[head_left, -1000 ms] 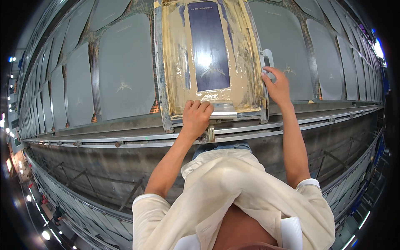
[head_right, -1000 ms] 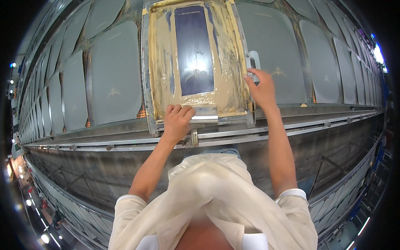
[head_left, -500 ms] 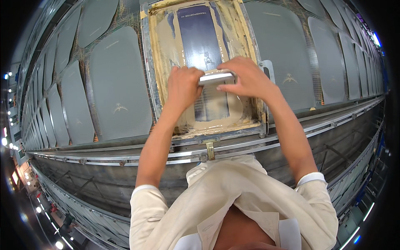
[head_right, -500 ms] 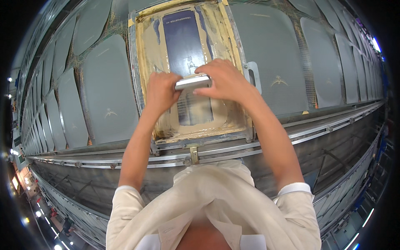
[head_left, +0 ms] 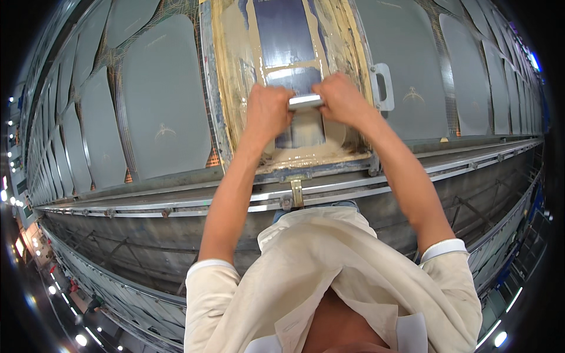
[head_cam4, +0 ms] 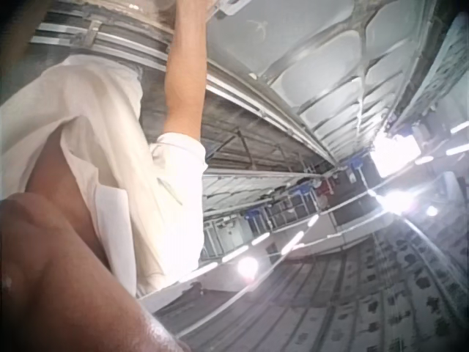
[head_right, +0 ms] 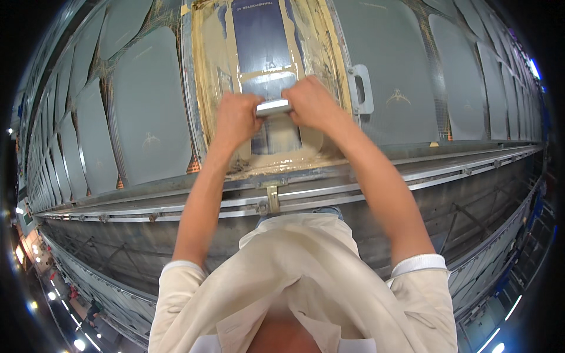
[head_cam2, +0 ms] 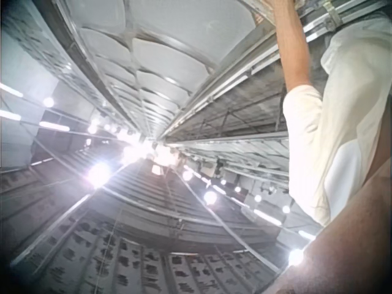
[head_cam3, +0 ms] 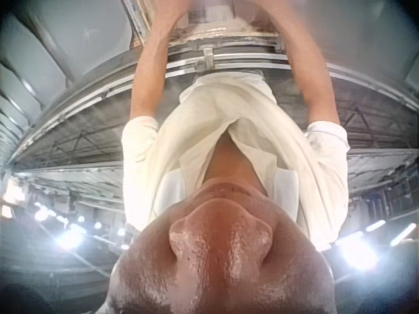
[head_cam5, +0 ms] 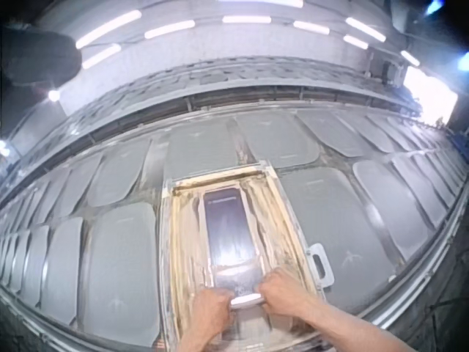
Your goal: The person uses a squeegee to pull ink across a screen-printing frame mounted on a rail, repeatedly wiping the squeegee and reapplying ink to the screen. The person continues this cycle of pulling ink and cleaning the squeegee throughout the clip.
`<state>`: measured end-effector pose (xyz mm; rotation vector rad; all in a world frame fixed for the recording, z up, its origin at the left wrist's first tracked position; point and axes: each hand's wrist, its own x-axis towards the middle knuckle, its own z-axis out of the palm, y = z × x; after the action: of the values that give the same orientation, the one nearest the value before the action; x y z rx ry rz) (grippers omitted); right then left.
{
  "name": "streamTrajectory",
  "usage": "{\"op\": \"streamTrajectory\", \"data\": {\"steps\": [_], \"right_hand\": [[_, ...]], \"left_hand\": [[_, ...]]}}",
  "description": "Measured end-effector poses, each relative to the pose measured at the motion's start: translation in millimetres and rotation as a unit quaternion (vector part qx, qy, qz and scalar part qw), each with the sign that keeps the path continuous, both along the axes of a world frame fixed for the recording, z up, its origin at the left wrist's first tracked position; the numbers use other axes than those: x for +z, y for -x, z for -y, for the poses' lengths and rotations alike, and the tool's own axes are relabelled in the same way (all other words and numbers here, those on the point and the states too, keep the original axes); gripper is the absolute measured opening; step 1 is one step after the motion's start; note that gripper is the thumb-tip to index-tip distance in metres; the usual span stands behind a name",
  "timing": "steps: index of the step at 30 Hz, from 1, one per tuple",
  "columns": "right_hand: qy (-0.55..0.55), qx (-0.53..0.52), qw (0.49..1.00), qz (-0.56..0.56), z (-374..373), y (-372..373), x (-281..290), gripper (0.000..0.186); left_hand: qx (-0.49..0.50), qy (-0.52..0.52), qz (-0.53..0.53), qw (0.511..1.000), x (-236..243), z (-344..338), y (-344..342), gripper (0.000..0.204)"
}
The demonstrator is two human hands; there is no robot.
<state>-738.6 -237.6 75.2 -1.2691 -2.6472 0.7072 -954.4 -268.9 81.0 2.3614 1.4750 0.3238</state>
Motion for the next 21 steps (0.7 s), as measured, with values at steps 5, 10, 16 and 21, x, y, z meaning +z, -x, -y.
{"op": "streamTrajectory", "data": {"steps": [5,10,16,21], "right_hand": [[0.005,-0.005,0.999,-0.036,88,-11,0,0.039],[0.018,-0.213,0.973,-0.086,52,-32,34,0.058],[-0.043,-0.526,0.847,-0.065,-29,-109,-46,0.048],[0.009,-0.548,0.822,-0.157,-31,-107,-66,0.04]], "left_hand": [[0.005,-0.038,0.016,0.999,0,80,-3,0.034],[-0.011,-0.027,-0.031,0.999,19,87,4,0.036],[0.012,-0.067,0.028,0.997,25,143,3,0.04],[0.017,-0.052,0.018,0.998,10,163,-2,0.045]]}}
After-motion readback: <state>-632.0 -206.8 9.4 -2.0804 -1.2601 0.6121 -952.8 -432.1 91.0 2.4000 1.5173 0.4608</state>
